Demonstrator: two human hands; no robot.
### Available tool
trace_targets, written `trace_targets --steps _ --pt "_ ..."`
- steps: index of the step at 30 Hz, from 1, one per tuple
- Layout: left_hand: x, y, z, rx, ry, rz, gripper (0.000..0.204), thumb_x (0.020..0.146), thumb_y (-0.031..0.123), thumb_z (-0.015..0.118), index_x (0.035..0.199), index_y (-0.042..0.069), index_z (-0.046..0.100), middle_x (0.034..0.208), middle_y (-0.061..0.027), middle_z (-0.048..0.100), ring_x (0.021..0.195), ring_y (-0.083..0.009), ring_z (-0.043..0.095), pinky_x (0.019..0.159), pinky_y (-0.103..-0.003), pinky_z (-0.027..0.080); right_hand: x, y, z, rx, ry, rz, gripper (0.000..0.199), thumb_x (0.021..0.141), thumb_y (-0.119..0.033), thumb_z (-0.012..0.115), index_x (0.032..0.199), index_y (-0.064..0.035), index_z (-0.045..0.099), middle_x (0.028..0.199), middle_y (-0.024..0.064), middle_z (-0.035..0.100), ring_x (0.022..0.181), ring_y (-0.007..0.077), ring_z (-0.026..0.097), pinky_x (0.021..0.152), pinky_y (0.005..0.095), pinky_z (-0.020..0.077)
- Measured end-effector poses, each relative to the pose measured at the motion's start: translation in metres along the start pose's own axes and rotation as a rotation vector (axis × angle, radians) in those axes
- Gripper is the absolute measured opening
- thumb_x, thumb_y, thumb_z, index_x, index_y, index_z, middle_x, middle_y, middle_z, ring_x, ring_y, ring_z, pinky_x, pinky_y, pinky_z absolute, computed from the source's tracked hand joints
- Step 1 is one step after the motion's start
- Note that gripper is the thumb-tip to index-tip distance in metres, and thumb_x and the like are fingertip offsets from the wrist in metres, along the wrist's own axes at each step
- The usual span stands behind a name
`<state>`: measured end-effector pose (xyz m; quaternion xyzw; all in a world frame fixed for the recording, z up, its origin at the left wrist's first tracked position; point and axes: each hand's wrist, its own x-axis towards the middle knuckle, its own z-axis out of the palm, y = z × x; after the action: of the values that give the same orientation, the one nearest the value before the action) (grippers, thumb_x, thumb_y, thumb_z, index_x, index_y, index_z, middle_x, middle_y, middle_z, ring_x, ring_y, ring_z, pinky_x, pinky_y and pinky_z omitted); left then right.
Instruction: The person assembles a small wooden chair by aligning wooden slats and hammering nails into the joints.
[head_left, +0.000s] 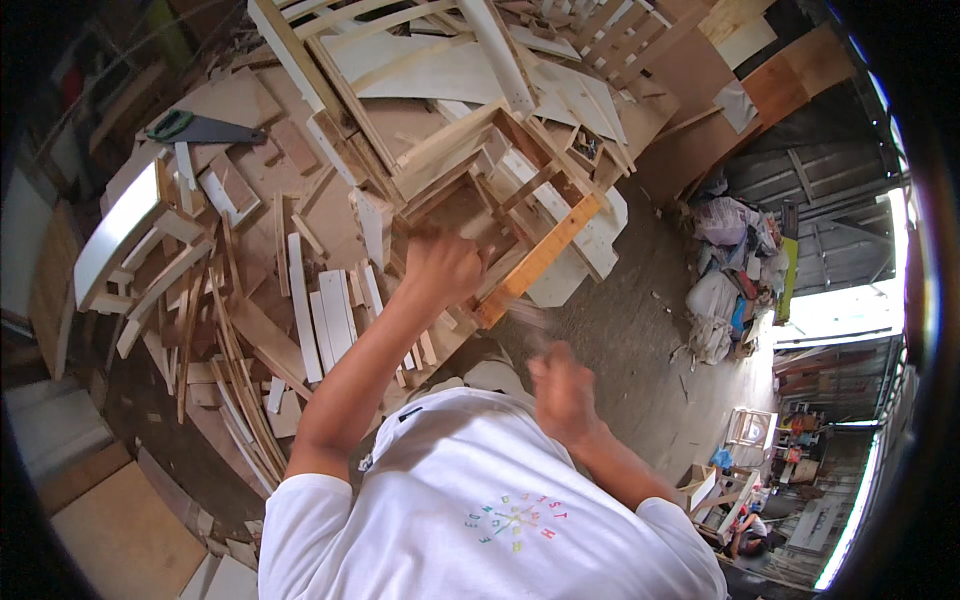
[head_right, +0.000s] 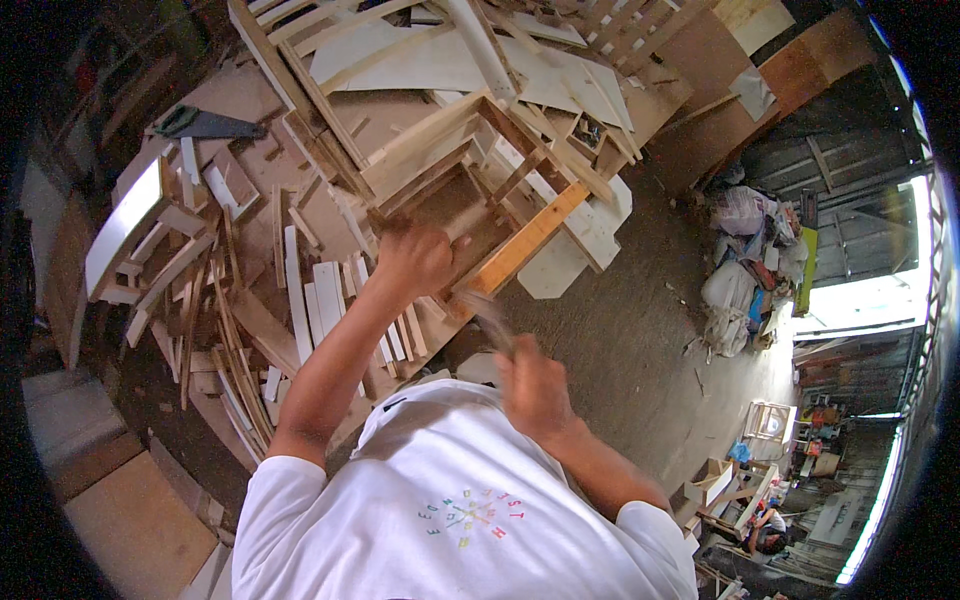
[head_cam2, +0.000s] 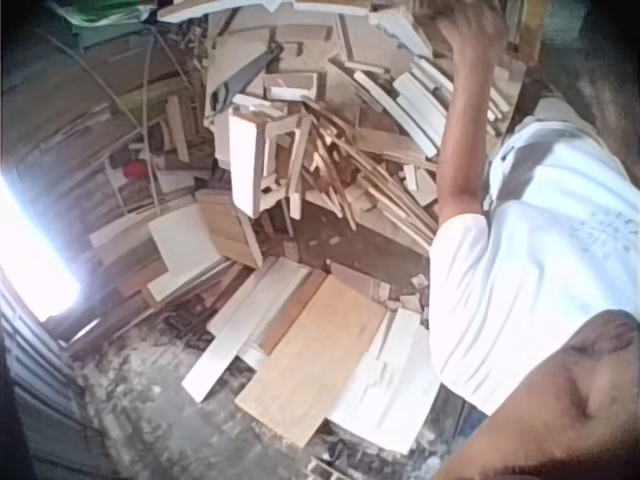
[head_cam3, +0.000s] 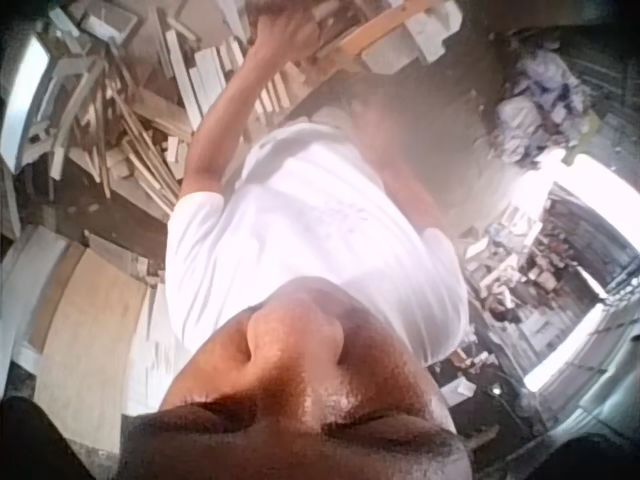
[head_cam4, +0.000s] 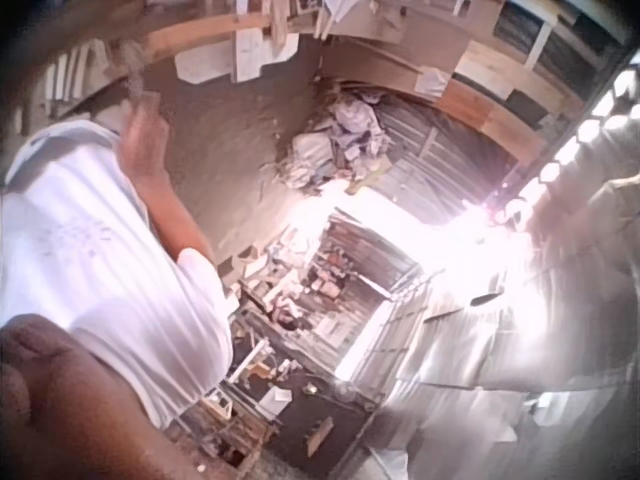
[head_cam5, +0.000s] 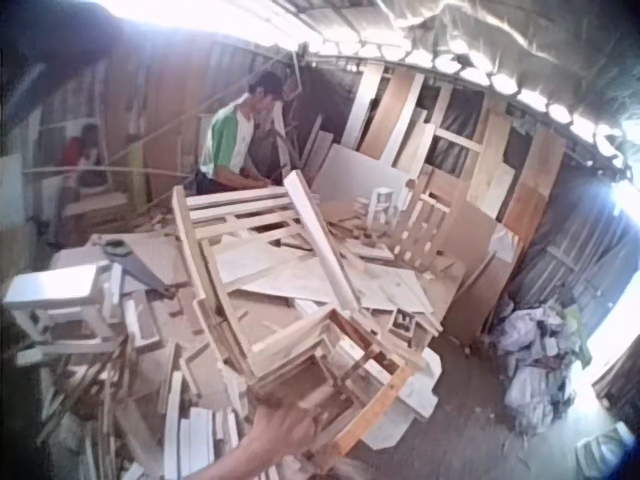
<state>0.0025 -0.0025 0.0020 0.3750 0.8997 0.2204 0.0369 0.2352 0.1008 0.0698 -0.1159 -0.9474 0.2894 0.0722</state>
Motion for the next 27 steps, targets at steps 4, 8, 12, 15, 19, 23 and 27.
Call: trace_targets --steps 4,8,12,15,19,23,27 --pt "0.001 -0.001 -0.002 0.007 -0.041 -0.025 0.057 0.103 0.047 0.053 0.070 0.007 0.077 0.075 -0.0179 0.072 0.073 -0.0377 0.072 0.063 -0.050 0.054 0.000 0.003 -0.004 0.160 0.042 -0.076 0.024 0.108 -0.021 0.052 0.096 -0.0015 0.052 0.067 0.0156 0.058 0.056 0.0349 0.062 0.052 0.0445 0.0473" --pt "0.001 0.013 -0.025 -0.044 -0.113 -0.171 0.046 0.101 0.042 0.059 0.076 0.007 0.076 0.077 -0.0142 0.074 0.082 -0.0340 0.072 0.079 -0.049 0.055 0.018 0.012 -0.006 0.447 0.252 -0.231 0.031 0.111 -0.028 0.046 0.090 -0.0059 0.048 0.066 0.0055 0.053 0.053 0.0137 0.048 0.047 0.0310 0.0378" --pt "-0.015 -0.010 0.018 -0.259 0.585 0.075 0.014 0.098 0.020 0.066 0.099 0.008 0.073 0.088 -0.0170 0.073 0.088 -0.0397 0.069 0.101 -0.053 0.047 0.035 0.037 0.034 0.557 0.336 0.007 0.024 0.108 -0.026 0.055 0.107 -0.0024 0.058 0.071 0.0005 0.049 0.060 0.0098 0.043 0.056 0.0276 0.0380" --pt "-0.030 -0.008 0.026 -0.302 0.652 -0.038 0.025 0.092 0.007 0.072 0.116 0.007 0.066 0.111 -0.0193 0.069 0.104 -0.0385 0.063 0.108 -0.051 0.040 0.049 0.049 0.050 0.559 0.350 0.195 0.037 0.104 -0.025 0.065 0.130 0.0002 0.059 0.083 -0.0021 0.045 0.068 0.0092 0.041 0.065 0.0265 0.0388" --pt "-0.039 0.014 0.040 -0.330 0.903 -0.334 0.057 0.088 0.009 0.078 0.136 0.004 0.049 0.130 -0.0213 0.053 0.116 -0.0353 0.056 0.106 -0.046 0.042 0.071 0.055 0.058 0.469 0.459 0.077 0.049 0.101 -0.027 0.070 0.139 0.0014 0.056 0.096 0.0006 0.050 0.069 0.0089 0.043 0.067 0.0267 0.0399" --pt "-0.041 0.016 0.064 -0.835 0.798 -0.612 0.074 0.092 0.016 0.081 0.148 0.000 0.035 0.129 -0.0156 0.049 0.118 -0.0276 0.055 0.106 -0.041 0.043 0.076 0.060 0.061 0.523 0.437 0.096 0.042 0.099 -0.030 0.074 0.124 0.0017 0.059 0.103 0.0064 0.052 0.074 0.0100 0.048 0.070 0.0278 0.0422" --pt "-0.037 0.023 0.052 -1.021 0.761 -0.659 0.070 0.098 0.023 0.077 0.150 0.002 0.035 0.132 -0.0145 0.052 0.120 -0.0237 0.055 0.105 -0.037 0.044 0.076 0.089 0.073 0.416 0.419 -0.042 0.035 0.098 -0.026 0.075 0.114 0.0002 0.058 0.108 0.0089 0.053 0.074 0.0086 0.047 0.066 0.0267 0.0417"
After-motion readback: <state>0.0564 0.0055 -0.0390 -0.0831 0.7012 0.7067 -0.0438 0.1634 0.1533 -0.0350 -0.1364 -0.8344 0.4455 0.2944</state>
